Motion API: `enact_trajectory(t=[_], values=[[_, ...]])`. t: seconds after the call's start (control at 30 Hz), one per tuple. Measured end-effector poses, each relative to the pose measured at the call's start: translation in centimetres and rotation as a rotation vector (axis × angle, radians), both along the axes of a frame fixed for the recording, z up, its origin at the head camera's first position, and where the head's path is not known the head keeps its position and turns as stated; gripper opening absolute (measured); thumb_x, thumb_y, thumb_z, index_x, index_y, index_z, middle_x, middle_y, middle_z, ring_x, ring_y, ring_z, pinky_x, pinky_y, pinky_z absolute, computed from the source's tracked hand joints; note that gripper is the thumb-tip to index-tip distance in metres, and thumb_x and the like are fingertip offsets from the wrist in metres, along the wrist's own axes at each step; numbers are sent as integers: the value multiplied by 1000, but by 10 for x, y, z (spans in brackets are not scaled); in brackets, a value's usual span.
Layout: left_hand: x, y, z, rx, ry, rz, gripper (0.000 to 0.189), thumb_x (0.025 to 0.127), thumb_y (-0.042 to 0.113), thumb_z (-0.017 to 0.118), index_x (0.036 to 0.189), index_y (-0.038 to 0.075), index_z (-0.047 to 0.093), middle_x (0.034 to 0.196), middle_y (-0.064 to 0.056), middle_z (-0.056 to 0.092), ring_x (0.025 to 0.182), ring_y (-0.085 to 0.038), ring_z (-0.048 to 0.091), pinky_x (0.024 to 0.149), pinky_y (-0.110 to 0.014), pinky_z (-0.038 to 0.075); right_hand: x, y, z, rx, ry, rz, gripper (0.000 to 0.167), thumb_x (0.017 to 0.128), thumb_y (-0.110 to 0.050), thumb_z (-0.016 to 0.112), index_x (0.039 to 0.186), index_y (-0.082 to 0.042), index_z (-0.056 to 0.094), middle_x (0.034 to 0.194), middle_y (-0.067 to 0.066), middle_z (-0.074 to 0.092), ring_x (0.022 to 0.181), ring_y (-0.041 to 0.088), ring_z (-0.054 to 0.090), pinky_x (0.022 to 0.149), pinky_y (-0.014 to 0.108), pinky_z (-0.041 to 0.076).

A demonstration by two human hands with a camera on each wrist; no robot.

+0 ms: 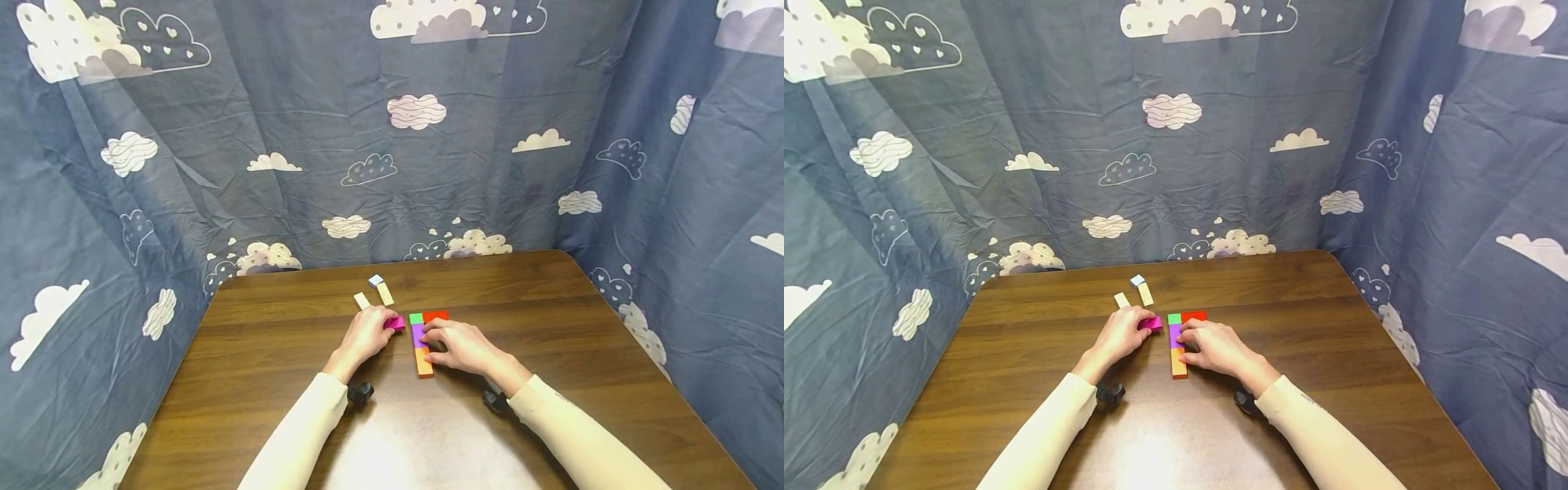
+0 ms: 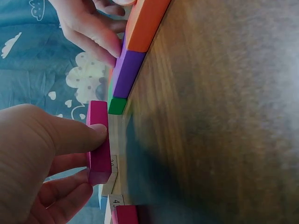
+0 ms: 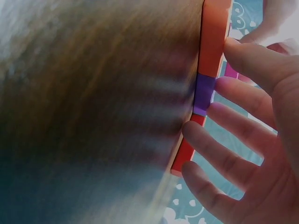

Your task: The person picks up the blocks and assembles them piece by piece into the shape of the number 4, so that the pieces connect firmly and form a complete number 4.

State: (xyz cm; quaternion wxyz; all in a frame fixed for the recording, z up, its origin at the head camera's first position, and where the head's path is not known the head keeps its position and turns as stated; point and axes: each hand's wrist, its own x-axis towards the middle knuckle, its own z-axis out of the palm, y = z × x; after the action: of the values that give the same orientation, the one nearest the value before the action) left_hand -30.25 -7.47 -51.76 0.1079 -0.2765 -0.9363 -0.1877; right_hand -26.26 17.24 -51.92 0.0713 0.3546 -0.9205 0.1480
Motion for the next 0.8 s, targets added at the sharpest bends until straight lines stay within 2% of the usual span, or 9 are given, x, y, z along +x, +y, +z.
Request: enact_trajectory(t=[0.23,0.53,0.8], values=[[-8,2,-2,-10,-14,-1,25,86,12,78,110,13,77,105,-2,73,99,-22,67,88,-40,53,2,0,0,0,10,5,35,85,-39,80,111,-16,77,123,1,66,104,22,67,79,45,56],[-19,8,-5,-25,-36,8,23,85,11,77,107,16,78,100,1,73,92,-19,67,81,-39,53,1,1,0,10,20,0,35,85,-39,80,112,-16,76,124,1,66,104,22,67,78,45,56],[-22,10,-8,-24,-53,16,26,84,9,77,109,14,77,102,-1,74,95,-20,68,83,-40,54,1,0,0,2,19,4,35,85,-39,80,112,-16,76,124,1,66,103,22,67,77,46,56]])
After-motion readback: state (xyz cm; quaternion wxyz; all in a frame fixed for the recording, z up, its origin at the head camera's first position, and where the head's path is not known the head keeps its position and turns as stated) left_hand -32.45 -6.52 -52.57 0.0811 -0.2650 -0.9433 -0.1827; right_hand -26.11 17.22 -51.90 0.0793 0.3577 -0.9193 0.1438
